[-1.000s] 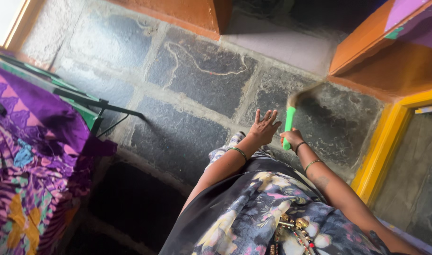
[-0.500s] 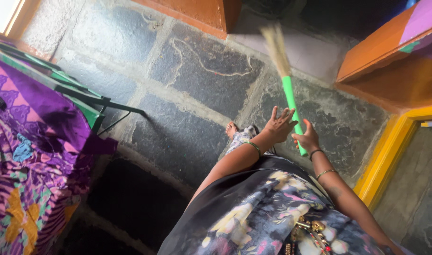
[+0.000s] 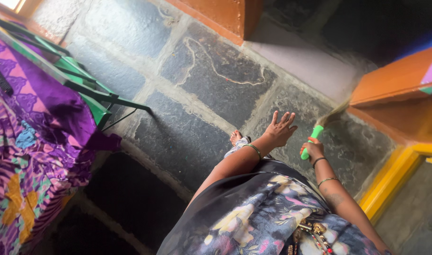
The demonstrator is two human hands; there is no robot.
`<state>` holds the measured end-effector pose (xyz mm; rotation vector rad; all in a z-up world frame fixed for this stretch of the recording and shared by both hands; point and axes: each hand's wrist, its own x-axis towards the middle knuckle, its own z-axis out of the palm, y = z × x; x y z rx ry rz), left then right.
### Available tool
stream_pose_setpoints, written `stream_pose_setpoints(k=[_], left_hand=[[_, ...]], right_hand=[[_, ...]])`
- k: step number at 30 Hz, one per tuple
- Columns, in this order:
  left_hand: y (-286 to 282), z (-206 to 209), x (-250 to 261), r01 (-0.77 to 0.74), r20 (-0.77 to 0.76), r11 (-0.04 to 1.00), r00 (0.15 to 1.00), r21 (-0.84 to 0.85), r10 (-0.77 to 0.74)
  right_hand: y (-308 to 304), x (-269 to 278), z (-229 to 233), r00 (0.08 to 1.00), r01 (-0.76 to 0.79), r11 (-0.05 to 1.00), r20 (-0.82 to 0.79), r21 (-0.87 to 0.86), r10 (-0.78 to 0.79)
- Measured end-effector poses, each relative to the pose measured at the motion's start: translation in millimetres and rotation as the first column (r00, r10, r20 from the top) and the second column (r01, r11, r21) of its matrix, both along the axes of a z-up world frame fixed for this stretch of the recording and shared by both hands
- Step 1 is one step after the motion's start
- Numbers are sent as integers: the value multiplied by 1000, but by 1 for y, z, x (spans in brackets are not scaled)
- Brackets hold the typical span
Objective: The person sweeps the stone tile floor of a room using a hand broom, moving around furniture and clearing the floor surface.
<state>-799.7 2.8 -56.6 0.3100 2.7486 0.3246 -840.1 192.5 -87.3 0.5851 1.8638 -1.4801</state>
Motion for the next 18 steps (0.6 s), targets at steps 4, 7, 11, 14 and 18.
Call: stream_pose_setpoints(k=[4,7,11,14,18], left_hand=[[-25,-7,-7,-71,11,997,997,24,71],[-42,-8,-15,-112,9,994,994,17,112],[-56,2,-28,-130,32,991,991,19,129],[-60,6,-37,-133,85,991,988,10,131],[-53,-2,-46,-141,16,989,990,30,141]], right_hand=[[-43,-10,-11,988,-150,988,35,-39,151],[-78,-19,-20,952,-301,951,36,-69,304],[-105,-28,-24,885,-465,885,-16,-18,465],[-110,-41,-23,862,-503,863,-49,40,504],[-91,-65,-18,856,-495,864,-120,91,503]])
